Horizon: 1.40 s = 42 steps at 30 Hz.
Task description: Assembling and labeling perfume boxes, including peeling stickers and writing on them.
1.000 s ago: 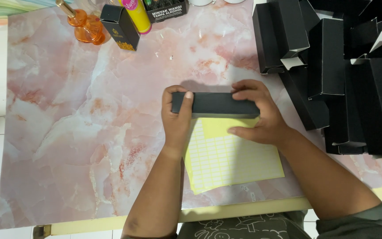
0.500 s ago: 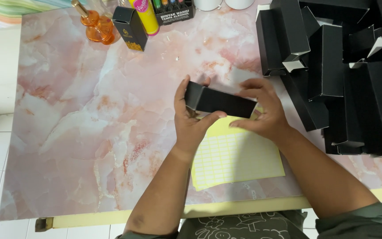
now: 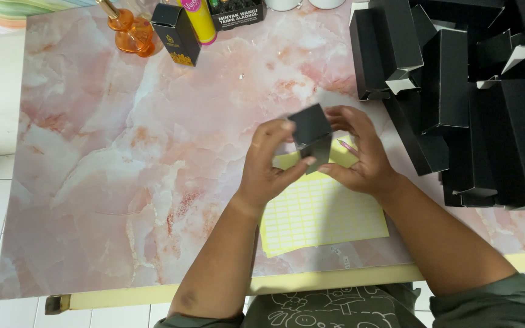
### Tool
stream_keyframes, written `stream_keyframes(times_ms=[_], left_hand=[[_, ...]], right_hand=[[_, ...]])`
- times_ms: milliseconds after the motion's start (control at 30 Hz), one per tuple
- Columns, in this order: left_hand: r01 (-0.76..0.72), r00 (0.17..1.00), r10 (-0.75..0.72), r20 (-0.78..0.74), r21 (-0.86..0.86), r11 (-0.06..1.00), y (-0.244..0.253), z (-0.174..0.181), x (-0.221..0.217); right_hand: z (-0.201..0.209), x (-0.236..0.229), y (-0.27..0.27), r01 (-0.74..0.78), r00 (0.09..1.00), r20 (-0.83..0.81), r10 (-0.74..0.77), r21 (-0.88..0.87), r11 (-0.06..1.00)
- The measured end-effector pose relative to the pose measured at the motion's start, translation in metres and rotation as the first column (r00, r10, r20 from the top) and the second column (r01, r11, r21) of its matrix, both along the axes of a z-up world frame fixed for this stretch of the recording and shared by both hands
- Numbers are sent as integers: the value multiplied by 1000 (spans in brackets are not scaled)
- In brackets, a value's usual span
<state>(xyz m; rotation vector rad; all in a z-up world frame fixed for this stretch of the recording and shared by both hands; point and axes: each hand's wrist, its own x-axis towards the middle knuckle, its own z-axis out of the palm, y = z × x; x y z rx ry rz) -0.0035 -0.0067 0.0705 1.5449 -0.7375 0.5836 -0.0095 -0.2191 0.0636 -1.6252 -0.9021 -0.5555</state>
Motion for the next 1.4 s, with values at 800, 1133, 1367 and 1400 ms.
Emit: stream_keyframes(times_ms=[800, 1133, 1367, 1400], left_hand=[[-111, 993, 113, 38, -56, 992, -12, 25, -25], [-94, 977, 76, -197, -87, 992, -5, 26, -25], [-95, 933, 96, -346, 20, 995, -2, 22, -22], [-103, 937, 109, -332, 36, 994, -2, 18, -20]], right_hand=[[1, -17, 2, 268, 950, 177, -257, -41, 963], [-4, -19, -5, 322, 933, 187, -306, -59, 945], [3, -20, -2, 380, 910, 198, -364, -50, 924], [5, -20, -1, 384, 909, 196, -368, -48, 922]])
